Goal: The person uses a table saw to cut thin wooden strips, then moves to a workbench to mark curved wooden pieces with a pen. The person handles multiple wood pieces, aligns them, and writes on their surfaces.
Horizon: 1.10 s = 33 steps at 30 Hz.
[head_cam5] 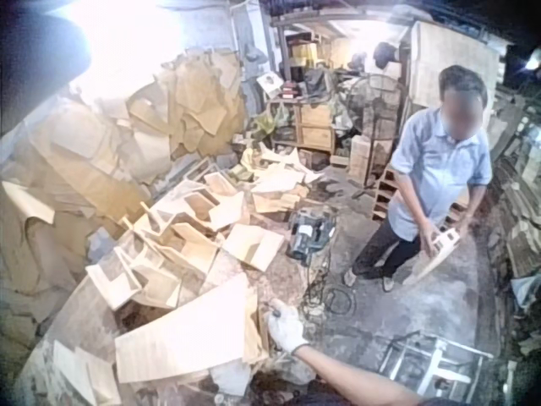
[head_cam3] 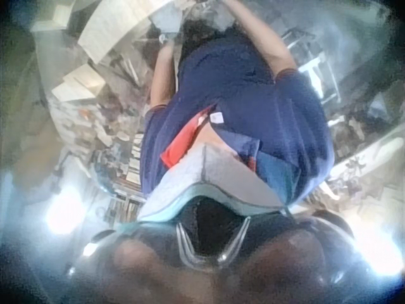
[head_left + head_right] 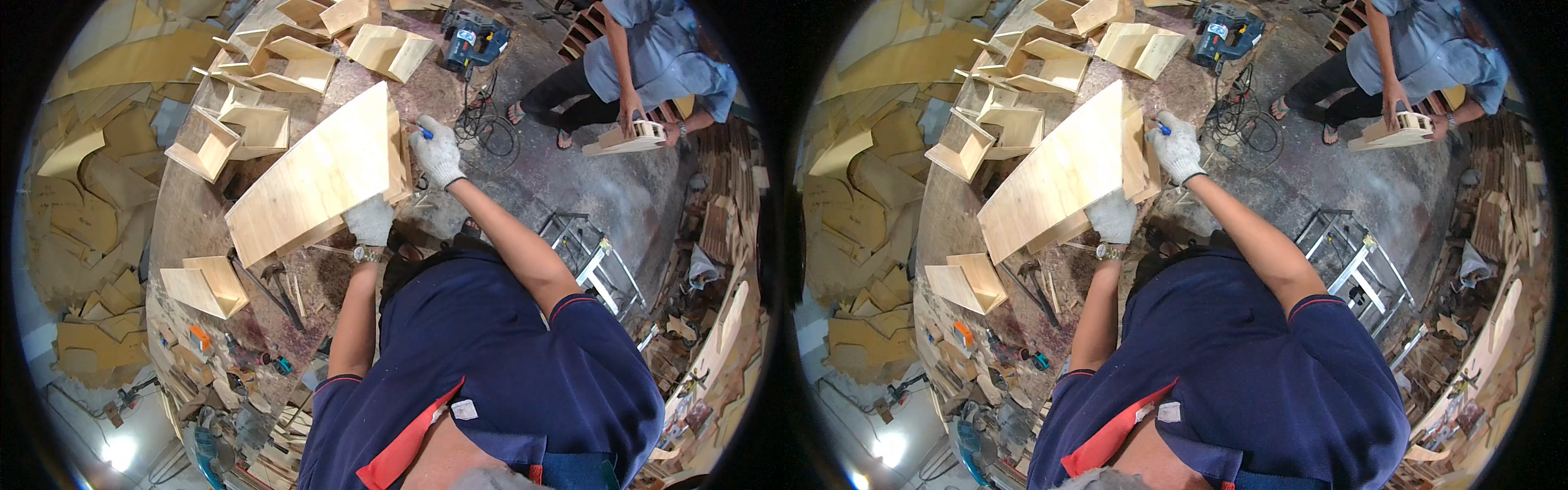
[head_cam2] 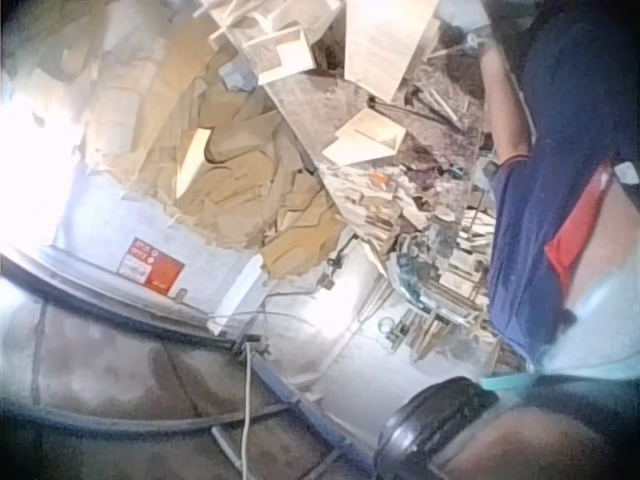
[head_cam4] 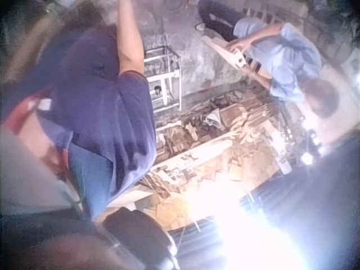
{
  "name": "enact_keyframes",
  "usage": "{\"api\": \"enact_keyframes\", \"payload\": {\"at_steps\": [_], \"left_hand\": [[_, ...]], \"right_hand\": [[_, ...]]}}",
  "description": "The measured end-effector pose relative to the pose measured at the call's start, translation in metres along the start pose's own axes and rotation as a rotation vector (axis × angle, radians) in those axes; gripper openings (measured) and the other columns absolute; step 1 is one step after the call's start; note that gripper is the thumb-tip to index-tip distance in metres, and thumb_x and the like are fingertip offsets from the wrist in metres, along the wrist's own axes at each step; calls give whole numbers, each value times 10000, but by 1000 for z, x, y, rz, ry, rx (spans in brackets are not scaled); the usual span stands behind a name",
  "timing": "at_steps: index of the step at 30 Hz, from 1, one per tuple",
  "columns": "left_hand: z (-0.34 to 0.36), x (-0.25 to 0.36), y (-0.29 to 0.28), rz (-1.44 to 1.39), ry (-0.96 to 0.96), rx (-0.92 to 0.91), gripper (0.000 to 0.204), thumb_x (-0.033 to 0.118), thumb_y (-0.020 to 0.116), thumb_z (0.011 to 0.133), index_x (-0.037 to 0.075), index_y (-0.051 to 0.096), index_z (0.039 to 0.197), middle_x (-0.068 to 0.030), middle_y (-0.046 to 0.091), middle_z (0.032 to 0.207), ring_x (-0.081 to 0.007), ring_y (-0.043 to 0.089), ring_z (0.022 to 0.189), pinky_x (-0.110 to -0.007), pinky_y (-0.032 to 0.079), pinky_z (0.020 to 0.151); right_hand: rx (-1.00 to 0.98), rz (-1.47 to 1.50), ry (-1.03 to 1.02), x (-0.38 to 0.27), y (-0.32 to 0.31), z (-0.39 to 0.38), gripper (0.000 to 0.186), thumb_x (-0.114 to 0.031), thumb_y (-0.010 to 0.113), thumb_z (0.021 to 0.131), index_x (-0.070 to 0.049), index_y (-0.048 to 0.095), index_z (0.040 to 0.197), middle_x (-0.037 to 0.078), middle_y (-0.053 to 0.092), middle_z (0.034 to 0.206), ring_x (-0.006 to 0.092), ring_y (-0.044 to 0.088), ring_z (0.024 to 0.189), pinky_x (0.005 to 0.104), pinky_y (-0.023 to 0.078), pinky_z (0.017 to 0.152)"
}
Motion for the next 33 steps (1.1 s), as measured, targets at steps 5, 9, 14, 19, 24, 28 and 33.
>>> {"api": "enact_keyframes", "payload": {"at_steps": [5,9,14,19,24,28,33], "left_hand": [[2,4,-15,74,-15,18,301,406,711,785,113,679,727,-101,643,642,-314,627,562,-453,492,536],[4,9,-21,75,-54,-153,457,266,687,773,152,555,1195,-137,662,826,-333,637,730,-488,479,688],[8,12,-29,55,-64,-165,825,254,751,760,207,416,1512,-196,676,1110,-362,651,977,-498,492,862],[8,11,-30,47,-51,-121,818,237,759,756,195,428,1503,-197,655,1193,-393,630,1030,-506,485,887],[8,12,-33,46,-72,-161,834,213,771,746,186,427,1506,-195,652,1223,-403,626,1052,-509,476,915],[8,14,-36,14,-69,-155,845,208,779,740,177,427,1507,-202,645,1252,-399,625,1074,-512,476,923],[9,12,-33,12,-48,-123,837,207,781,734,170,441,1497,-201,645,1256,-396,628,1072,-515,477,909]], "right_hand": [[-63,-78,4,9,6,1,352,-263,643,877,-50,689,1153,235,694,1001,370,677,927,446,540,829],[24,-16,-42,9,5,1,239,-247,638,827,-78,688,988,226,675,940,441,633,905,499,510,823],[30,-19,-109,5,2,-2,207,-229,636,813,-35,641,884,261,645,855,466,627,863,540,496,766],[23,-70,-143,4,2,-7,214,-182,625,827,-33,684,968,266,652,807,452,650,789,503,519,709],[-7,-33,-113,3,0,-9,223,-218,640,804,-33,662,927,267,651,854,458,637,853,521,507,756],[-51,-78,-98,2,-1,-15,234,-236,645,795,-35,661,915,261,658,889,455,632,894,523,502,779],[-47,-102,-99,1,-2,-19,245,-233,642,792,-39,668,938,253,659,892,450,629,895,514,505,779]]}}
Point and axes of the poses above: each hand's wrist, its own z-axis towards the middle knuckle, its own y-axis out of the palm, x = y × z, the point moved 6 cm from there along z, towards the middle knuckle
